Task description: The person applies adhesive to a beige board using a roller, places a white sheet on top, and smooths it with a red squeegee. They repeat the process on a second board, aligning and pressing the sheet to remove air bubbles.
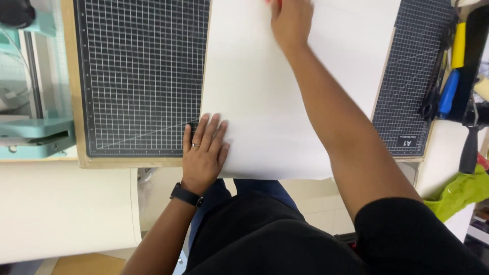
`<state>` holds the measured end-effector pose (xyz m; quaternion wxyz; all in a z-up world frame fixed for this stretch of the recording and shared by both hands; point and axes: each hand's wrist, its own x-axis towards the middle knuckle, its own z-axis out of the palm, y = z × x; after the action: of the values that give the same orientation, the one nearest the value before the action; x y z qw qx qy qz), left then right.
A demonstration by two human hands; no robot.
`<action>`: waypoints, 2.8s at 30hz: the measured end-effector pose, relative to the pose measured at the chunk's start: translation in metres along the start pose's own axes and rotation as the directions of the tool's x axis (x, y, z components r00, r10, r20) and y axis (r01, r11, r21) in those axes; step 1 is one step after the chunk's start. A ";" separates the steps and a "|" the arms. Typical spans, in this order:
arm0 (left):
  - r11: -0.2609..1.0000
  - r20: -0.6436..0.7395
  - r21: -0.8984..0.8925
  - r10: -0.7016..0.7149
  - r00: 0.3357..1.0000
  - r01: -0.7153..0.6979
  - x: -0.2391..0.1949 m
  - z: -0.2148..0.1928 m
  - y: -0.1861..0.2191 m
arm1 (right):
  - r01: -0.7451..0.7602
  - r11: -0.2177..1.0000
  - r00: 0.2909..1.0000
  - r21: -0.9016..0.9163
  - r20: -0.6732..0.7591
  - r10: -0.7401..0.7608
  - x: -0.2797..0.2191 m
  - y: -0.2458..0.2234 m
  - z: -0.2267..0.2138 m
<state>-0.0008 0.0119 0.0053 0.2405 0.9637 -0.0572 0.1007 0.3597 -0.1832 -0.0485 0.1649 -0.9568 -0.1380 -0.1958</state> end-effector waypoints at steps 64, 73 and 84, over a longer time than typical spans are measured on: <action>0.998 -0.067 0.059 0.010 0.998 -0.006 -0.002 0.001 -0.002 | 0.394 0.914 0.870 0.097 0.281 -0.405 -0.129 -0.111 -0.102; 0.998 -0.082 0.059 0.003 0.997 0.002 0.001 0.006 -0.002 | 0.187 0.978 0.974 -0.088 0.143 -0.173 0.022 -0.093 0.012; 1.000 -0.064 0.031 -0.001 0.998 0.003 0.000 0.002 -0.003 | 0.144 0.987 0.981 -0.072 0.145 -0.133 0.032 -0.098 0.037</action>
<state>-0.0001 0.0131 0.0019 0.2274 0.9637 -0.0468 0.1321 0.3678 -0.0746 -0.0416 0.1012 -0.9622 -0.2072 -0.1450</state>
